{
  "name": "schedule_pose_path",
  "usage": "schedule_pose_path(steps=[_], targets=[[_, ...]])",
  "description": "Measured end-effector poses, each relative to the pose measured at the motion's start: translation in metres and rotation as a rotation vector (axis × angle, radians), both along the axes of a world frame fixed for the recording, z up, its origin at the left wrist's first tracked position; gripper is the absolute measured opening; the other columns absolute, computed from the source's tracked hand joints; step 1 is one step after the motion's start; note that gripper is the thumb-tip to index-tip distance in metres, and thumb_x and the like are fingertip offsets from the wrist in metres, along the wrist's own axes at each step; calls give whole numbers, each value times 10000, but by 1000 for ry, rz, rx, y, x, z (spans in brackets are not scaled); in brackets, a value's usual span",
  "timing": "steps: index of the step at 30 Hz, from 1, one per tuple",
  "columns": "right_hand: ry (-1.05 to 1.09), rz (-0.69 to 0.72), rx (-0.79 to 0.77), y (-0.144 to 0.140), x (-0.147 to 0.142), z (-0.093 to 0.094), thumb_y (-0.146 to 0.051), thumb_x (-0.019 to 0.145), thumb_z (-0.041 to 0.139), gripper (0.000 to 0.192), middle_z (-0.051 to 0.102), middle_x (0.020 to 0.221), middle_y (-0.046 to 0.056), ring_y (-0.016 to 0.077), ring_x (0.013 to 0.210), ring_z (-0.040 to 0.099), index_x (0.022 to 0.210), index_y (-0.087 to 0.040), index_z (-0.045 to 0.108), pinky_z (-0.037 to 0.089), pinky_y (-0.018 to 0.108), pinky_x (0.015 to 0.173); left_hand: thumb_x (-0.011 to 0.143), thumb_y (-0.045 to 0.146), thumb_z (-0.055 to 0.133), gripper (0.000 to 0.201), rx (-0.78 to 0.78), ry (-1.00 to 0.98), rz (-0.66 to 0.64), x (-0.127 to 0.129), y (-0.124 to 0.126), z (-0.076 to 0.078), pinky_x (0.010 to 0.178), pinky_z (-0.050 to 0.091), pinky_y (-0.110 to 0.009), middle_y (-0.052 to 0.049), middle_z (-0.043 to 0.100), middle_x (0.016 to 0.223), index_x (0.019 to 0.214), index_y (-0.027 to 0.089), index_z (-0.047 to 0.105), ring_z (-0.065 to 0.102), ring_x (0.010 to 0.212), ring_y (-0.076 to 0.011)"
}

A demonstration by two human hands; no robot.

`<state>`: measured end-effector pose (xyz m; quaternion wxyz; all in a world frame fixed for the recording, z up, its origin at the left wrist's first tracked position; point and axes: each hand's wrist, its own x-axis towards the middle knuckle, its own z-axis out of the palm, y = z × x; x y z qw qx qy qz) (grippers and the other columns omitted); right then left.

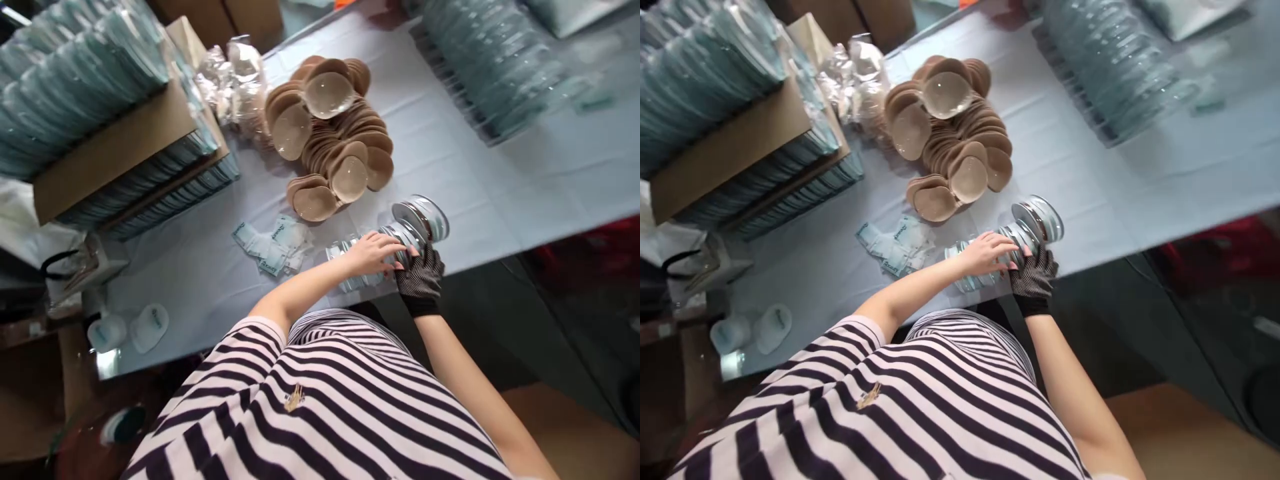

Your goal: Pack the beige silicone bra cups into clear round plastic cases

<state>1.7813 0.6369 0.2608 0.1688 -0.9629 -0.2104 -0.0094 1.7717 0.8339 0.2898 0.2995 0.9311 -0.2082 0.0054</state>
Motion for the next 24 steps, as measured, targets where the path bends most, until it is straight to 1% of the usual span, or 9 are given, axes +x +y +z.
schedule_pose_path(steps=[3,5,7,10,13,15,18,21,24], targets=[[-120,103,106,17,7,10,-406,909,440,515,436,1461,220,374,1367,368,1339,-134,519,327,597,1078,920,366,586,446,-114,-16,340,-38,49,-10,1086,398,-420,-118,590,1338,1335,207,546,523,1262,-241],[-132,240,115,46,19,20,-363,907,441,470,483,1425,192,350,1354,386,1316,-157,547,341,563,1079,912,299,584,425,-135,29,631,-77,88,-22,1078,419,-433,-124,610,1295,1322,195,547,539,1236,-244],[-118,365,54,89,42,29,-321,912,431,457,504,1413,182,347,1342,387,1315,-150,560,332,545,1078,890,233,585,390,-84,117,877,-119,124,-36,1071,431,-468,-127,624,1257,1278,192,572,552,1215,-264],[-114,513,-88,164,94,39,-318,898,474,497,479,1447,192,378,1318,372,1351,-127,551,300,547,1066,861,168,580,350,-25,195,1016,-170,158,-56,1054,454,-460,-117,641,1208,1208,191,616,571,1182,-267],[-38,727,-305,227,145,46,-310,850,552,489,551,1364,206,382,1233,428,1301,-127,601,300,529,1035,857,154,568,314,-37,173,997,-192,168,-68,1050,464,-445,-104,654,1177,1158,197,648,579,1162,-260],[30,867,-478,255,166,48,-268,828,573,421,613,1253,216,361,1156,485,1212,-111,651,338,489,984,859,150,558,299,-69,142,970,-187,166,-71,1051,465,-444,-101,657,1166,1135,197,662,574,1165,-260],[91,947,-621,272,173,48,-210,850,543,332,632,1192,234,339,1126,513,1118,-69,677,366,437,922,877,166,538,287,-130,95,921,-154,158,-67,1063,457,-450,-93,652,1179,1127,207,672,549,1200,-255],[136,902,-647,271,165,44,-220,867,560,369,633,1198,243,325,1124,528,1183,-48,639,368,429,929,895,196,532,293,-136,55,822,-96,151,-54,1093,424,-455,-80,642,1222,1146,237,676,511,1252,-250],[134,797,-673,268,155,44,-274,847,650,446,634,1185,271,329,1077,567,1227,-45,609,398,452,934,882,219,577,353,-37,8,780,-31,150,-37,1159,323,-489,-97,575,1372,1225,244,655,450,1319,-274]])
